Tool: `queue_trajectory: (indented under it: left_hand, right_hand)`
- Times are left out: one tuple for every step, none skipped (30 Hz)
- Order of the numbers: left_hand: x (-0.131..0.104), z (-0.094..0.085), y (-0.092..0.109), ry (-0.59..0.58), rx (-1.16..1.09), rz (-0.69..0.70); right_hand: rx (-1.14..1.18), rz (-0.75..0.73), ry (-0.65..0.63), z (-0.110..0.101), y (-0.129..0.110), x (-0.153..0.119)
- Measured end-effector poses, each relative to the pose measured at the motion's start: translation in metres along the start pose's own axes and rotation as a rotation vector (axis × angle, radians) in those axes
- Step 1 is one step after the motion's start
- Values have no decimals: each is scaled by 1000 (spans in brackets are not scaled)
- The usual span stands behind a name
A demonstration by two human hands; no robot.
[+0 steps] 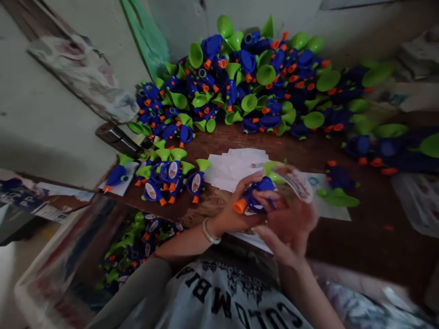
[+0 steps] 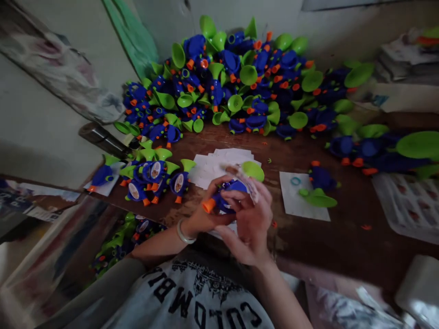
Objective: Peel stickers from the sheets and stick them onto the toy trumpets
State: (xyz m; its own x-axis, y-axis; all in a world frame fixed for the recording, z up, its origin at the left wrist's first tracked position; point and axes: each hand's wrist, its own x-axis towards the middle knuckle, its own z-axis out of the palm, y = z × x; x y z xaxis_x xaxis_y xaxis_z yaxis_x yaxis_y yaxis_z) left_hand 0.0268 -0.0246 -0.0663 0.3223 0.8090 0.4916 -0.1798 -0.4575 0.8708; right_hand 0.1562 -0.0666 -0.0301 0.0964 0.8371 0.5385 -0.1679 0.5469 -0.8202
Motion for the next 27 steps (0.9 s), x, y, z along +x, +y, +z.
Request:
queue_trajectory:
  left_hand:
    - [-3, 1, 3, 12, -85, -103]
    - [-7, 2, 6, 24, -168, -197]
    - [-10, 3, 8, 38, -246, -270]
    - [-11, 3, 10, 65, -321, -315]
    - [-12, 3, 12, 102, -392, -345]
    - [-12, 3, 14, 136, -451, -367]
    - [-11, 2, 16, 164, -493, -387]
    - [-10, 2, 19, 183, -518, -403]
    - [-9, 1, 21, 193, -528, -407]
    - [-9, -1, 24, 194, -528, -399]
    - [-8, -2, 26, 185, -520, -381]
    - [-8, -2, 28, 169, -510, -357]
    - [-9, -3, 30, 150, -500, -334]
    - [-9, -3, 32, 129, -493, -315]
    - [-10, -4, 33, 110, -488, -302]
    - [-11, -4, 34, 95, -485, -293]
    - [-11, -4, 34, 83, -483, -286]
    - [-11, -4, 35, 72, -480, -281]
    - [-11, -4, 36, 65, -478, -279]
    - [-10, -4, 36, 58, -475, -279]
    - [-10, -4, 36, 56, -473, -276]
    - [-9, -4, 37, 53, -472, -272]
    - [-9, -4, 37, 49, -471, -266]
    - [-8, -4, 37, 46, -472, -259]
    - [-8, -3, 37, 42, -472, -250]
    - [-8, -3, 37, 38, -472, -244]
    - [-7, -2, 38, 37, -470, -242]
  right_hand:
    - [99, 9, -11, -4, -3, 3]
    - [185, 24, 2, -9, -6, 6]
    - [248, 52, 38, -14, -7, 10]
    - [281, 100, 97, -19, -8, 14]
    - [289, 145, 172, -24, -9, 17]
    - [275, 177, 252, -27, -8, 19]
    - [241, 205, 325, -30, -7, 20]
    - [198, 227, 377, -32, -6, 20]
    - [156, 249, 411, -32, -4, 19]
    - [119, 267, 428, -31, -2, 17]
    - [88, 282, 426, -29, -1, 16]
    - [62, 292, 410, -27, 0, 14]
    - [37, 296, 386, -24, 1, 12]
    - [9, 294, 366, -22, 2, 10]
    - [-19, 287, 349, -19, 2, 9]
    - [-40, 277, 336, -17, 1, 8]
    - [-53, 265, 328, -16, 1, 8]
    - [-61, 255, 325, -15, 1, 7]
    - [-67, 250, 320, -15, 0, 7]
    - [-74, 248, 314, -15, 0, 7]
    - [-79, 247, 308, -15, 0, 6]
    - [-86, 246, 304, -16, 0, 6]
    - [-93, 246, 303, -16, 1, 5]
    - [-100, 245, 304, -17, 1, 5]
    - [-106, 241, 308, -18, 2, 4]
    - [-111, 238, 311, -18, 2, 4]
    - [-115, 233, 314, -19, 2, 4]
